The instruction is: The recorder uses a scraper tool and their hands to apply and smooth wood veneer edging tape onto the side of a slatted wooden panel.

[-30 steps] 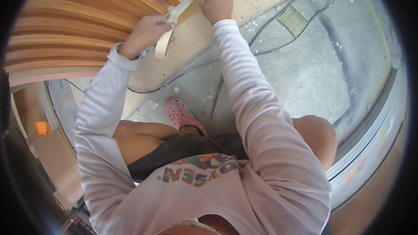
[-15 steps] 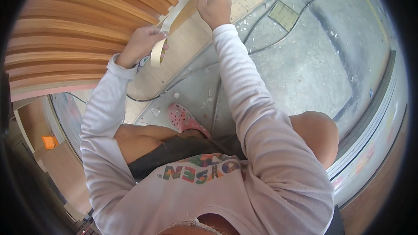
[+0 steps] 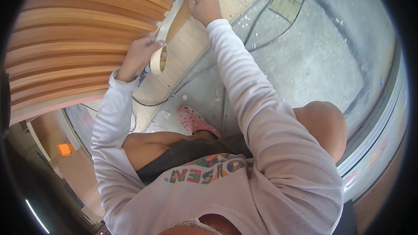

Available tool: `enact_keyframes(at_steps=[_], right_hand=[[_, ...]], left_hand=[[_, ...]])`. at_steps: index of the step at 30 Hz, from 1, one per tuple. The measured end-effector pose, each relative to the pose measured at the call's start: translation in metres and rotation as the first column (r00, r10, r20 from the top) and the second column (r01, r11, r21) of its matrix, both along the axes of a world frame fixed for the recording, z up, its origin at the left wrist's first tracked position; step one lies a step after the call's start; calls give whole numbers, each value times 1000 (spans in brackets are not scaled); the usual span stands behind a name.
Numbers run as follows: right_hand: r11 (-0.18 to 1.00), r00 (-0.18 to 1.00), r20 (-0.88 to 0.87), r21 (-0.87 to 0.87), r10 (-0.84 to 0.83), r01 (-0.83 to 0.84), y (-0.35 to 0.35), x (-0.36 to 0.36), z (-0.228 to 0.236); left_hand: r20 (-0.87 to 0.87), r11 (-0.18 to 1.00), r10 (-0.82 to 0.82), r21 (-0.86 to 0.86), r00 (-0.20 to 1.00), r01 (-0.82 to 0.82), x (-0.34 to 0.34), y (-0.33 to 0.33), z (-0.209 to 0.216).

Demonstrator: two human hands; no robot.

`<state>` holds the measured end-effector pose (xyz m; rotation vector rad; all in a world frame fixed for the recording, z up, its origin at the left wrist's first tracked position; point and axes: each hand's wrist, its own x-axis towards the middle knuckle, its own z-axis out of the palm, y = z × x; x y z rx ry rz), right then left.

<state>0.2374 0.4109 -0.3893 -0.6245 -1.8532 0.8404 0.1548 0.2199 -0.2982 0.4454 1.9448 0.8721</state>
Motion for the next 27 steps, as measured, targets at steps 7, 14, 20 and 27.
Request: enact_keyframes(at_steps=[7,14,20,27], right_hand=[[982,986,-150,162,-75,100,-6,-16,-15],[975,999,14,-222,29,-25,0,2,5],[751,932,-248,-553,265,-361,27,21,30],[860,977,-34,-468,211,-202,25,7,-4]], left_hand=[[39,999,-35,14,999,34,2,6,2],[12,998,-58,-30,998,59,7,11,12],[19,999,14,-50,1000,-13,5,10,10],[21,997,13,-72,1000,-11,13,19,14]])
